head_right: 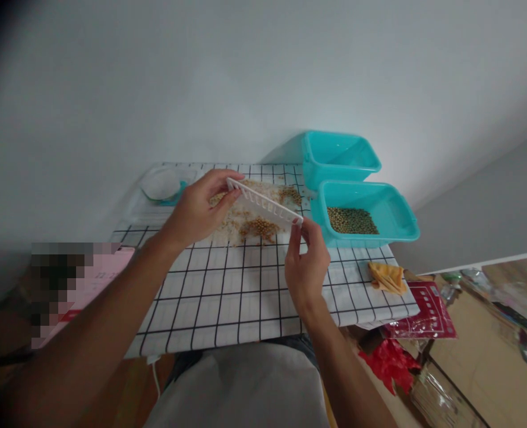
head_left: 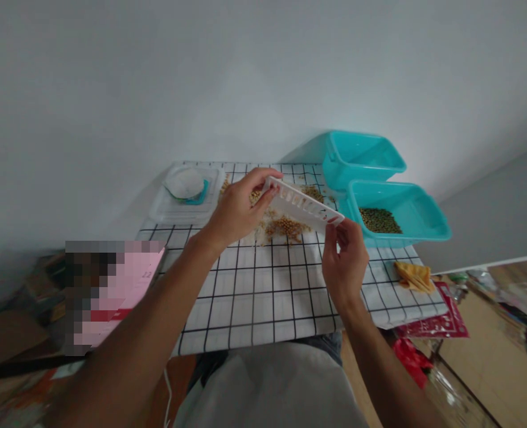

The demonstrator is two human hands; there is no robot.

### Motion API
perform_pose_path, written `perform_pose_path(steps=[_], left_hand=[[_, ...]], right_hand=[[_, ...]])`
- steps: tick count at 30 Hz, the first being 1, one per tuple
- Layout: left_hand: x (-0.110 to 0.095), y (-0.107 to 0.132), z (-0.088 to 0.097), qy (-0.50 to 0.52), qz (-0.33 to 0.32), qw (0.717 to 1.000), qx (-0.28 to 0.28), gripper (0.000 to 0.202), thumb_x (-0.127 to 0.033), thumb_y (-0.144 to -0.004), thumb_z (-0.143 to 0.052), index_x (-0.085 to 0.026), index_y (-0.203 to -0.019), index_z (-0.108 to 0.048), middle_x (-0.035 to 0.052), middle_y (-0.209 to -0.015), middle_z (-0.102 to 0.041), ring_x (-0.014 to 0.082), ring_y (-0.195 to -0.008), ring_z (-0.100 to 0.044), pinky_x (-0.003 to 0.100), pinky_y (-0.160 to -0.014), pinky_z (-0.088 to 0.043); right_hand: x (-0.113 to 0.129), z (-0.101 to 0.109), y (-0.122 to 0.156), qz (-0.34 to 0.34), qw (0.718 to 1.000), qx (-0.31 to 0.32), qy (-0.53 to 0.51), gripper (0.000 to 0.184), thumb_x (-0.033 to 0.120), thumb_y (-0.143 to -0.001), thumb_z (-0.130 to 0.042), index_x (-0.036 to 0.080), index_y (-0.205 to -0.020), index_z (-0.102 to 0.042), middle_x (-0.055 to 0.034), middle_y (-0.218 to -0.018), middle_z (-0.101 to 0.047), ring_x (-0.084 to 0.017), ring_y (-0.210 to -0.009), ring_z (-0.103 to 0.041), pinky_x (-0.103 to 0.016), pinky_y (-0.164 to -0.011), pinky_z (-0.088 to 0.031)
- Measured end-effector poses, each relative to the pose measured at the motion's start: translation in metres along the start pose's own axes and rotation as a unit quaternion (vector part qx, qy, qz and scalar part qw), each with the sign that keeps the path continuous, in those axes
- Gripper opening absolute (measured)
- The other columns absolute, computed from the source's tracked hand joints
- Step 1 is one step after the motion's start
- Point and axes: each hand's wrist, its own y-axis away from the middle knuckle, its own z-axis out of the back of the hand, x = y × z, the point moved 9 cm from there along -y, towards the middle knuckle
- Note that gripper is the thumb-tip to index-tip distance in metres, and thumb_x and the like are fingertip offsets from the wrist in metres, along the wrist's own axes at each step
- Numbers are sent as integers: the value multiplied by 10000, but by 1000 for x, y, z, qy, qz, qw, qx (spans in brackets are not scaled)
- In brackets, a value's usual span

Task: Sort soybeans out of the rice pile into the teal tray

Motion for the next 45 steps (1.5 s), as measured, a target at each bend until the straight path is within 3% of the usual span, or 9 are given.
perform_pose_path(steps=[5,9,12,16,23,33,45], left_hand=[[-20,-13,-35,35,-47,994,90,171,-261,-986,-589,-208,-1135,-652,12,-1086,-735,142,-1033,-705,281,-980,-548],[-15,-18,-62,71,-41,981,174,238,-262,-964,-619,-235,-1196,-669,13,-1138,-749,146,-1025,-720,285,-951,-564],[-4,-24,-76,53,-40,976,208,239,-228,-954,-610,-269,-1169,-706,-7,-1063,-776,151,-966,-735,286,-887,-571],[1,-34,-84,-12,-65,976,209,199,-211,-950,-606,-270,-1084,-741,-14,-976,-787,159,-895,-736,282,-790,-540],[7,-28,-86,-44,-61,974,212,206,-206,-954,-584,-266,-1070,-744,3,-978,-783,177,-889,-729,299,-793,-530],[33,-16,-85,-70,-28,975,207,206,-221,-968,-561,-233,-1080,-733,29,-1002,-785,192,-922,-739,314,-830,-546],[35,-11,-82,-75,-15,975,209,206,-215,-979,-561,-218,-1106,-723,25,-1023,-783,183,-938,-737,291,-822,-540]], right_hand=[[-16,39,20,-44,996,18,70,201,352,-953,-625,250,-1123,-658,-55,-1046,-767,-220,-923,-750,-364,-822,-587],[-28,68,22,-44,994,-15,100,198,369,-940,-636,233,-1078,-675,-66,-1013,-780,-234,-910,-753,-364,-808,-579],[-27,77,22,-26,987,-37,157,206,384,-948,-623,234,-1066,-699,-64,-982,-779,-231,-869,-749,-344,-765,-565],[-25,78,28,-19,973,-51,225,242,414,-962,-602,248,-1093,-719,-53,-948,-778,-216,-778,-735,-313,-684,-530],[-35,74,32,-44,971,-33,232,263,454,-963,-597,266,-1103,-716,-51,-954,-783,-232,-779,-735,-314,-676,-519],[-34,62,27,-41,973,-9,228,233,407,-980,-583,263,-1130,-690,-30,-994,-776,-224,-849,-750,-306,-708,-516],[-30,59,28,-50,974,6,220,237,410,-981,-590,276,-1156,-677,-12,-1014,-782,-220,-904,-765,-293,-732,-523]])
